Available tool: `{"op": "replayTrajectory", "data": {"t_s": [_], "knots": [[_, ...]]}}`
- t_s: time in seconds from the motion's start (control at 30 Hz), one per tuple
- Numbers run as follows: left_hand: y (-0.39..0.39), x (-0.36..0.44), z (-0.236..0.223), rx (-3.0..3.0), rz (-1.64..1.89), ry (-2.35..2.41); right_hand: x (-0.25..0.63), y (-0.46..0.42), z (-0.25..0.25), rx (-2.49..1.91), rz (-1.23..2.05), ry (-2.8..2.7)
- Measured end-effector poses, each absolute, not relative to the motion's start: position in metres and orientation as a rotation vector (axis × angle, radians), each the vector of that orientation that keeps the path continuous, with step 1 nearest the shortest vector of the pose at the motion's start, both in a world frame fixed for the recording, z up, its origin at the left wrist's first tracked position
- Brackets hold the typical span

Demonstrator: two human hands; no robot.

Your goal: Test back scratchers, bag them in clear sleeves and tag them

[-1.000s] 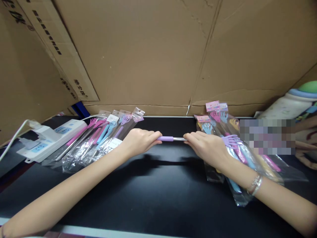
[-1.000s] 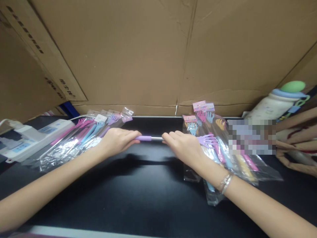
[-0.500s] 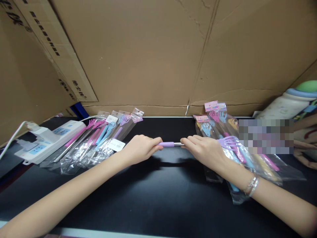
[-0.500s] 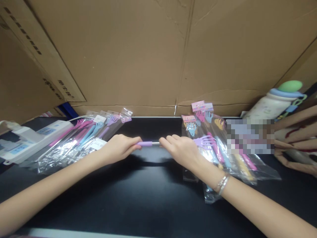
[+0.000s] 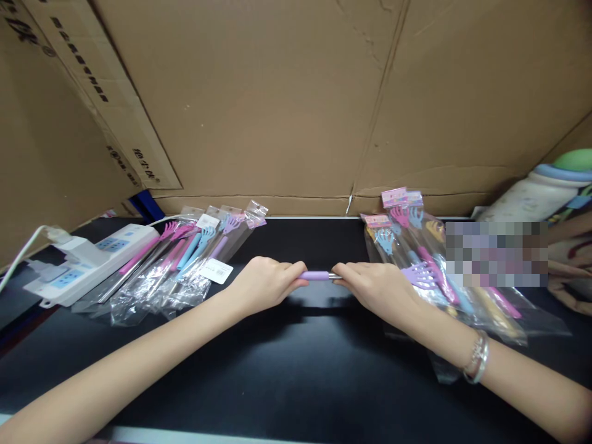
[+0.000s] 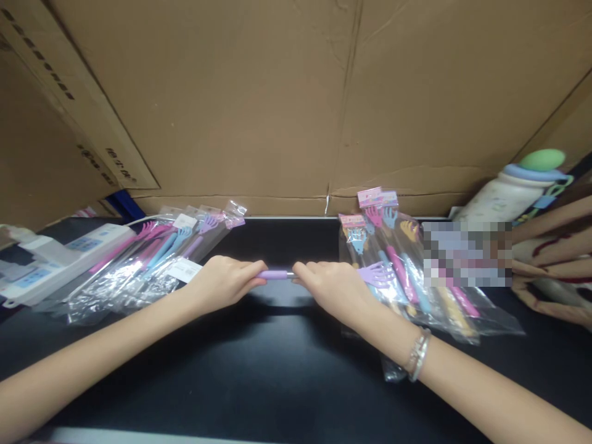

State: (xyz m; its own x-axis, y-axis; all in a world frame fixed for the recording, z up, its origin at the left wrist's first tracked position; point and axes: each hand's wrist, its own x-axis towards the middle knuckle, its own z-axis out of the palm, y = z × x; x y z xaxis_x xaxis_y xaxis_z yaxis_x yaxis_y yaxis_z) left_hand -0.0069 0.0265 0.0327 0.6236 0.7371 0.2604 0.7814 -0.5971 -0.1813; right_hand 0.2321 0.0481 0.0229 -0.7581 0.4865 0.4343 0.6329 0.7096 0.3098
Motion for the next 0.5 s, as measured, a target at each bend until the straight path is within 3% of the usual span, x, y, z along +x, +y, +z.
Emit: {"op": "replayTrajectory", "data": {"t_s": [0.5], "knots": [[0.0188,-0.0008,0.0322,-2.606,-0.363,-1.305,0.2293,0.0467,0.0257,-0.753,-0.796,-2.514]]}}
